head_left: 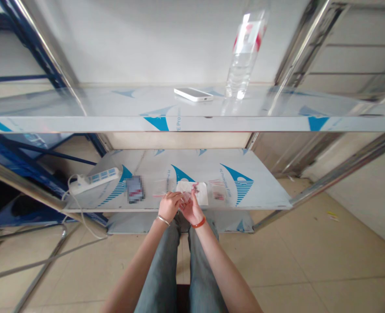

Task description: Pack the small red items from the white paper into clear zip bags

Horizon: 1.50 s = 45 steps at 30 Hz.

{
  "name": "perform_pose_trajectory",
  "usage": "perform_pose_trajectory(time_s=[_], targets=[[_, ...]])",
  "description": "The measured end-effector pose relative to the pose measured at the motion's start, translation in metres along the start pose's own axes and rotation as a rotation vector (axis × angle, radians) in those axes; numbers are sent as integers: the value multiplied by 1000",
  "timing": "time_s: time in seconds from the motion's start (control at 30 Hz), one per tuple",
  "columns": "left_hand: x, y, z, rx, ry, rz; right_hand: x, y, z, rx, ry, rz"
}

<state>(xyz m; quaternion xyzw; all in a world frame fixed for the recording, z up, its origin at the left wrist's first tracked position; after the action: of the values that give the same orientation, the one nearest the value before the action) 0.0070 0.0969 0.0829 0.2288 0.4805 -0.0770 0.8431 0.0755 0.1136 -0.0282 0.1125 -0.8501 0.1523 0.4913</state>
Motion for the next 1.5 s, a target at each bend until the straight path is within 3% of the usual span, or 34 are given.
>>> perform_pose_trajectory(time_s=[0.13, 0.5, 0.73, 0.87, 1.17, 1.5], targets=[[7, -2, -11, -31, -147, 47, -8, 0, -4, -7, -117, 66], [-1, -22, -21, -175, -181, 269, 3, -1, 2, 21, -33, -26], [24, -27, -45, -353, -483, 237, 2, 1, 5, -10, -36, -18], [33, -28, -47, -420, -538, 211, 1, 2, 3, -32, -19, -31], [31, -32, -46, -336, -533, 260, -6, 1, -9, -57, 105, -11], [26, -33, -40, -261, -732, 297, -24, 4, -15, -79, 86, 41]])
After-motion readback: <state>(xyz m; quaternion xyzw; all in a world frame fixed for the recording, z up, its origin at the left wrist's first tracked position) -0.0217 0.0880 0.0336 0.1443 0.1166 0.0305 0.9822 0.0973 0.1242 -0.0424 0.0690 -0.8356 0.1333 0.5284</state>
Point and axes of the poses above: each hand's wrist, its own y-axis towards the middle knuckle, its own x-axis out of the palm, z = x × y, the point moved 10 cm from there along y, towards the middle knuckle, and after that the axes turned 9 degrees about -z, right-handed, at the moved point
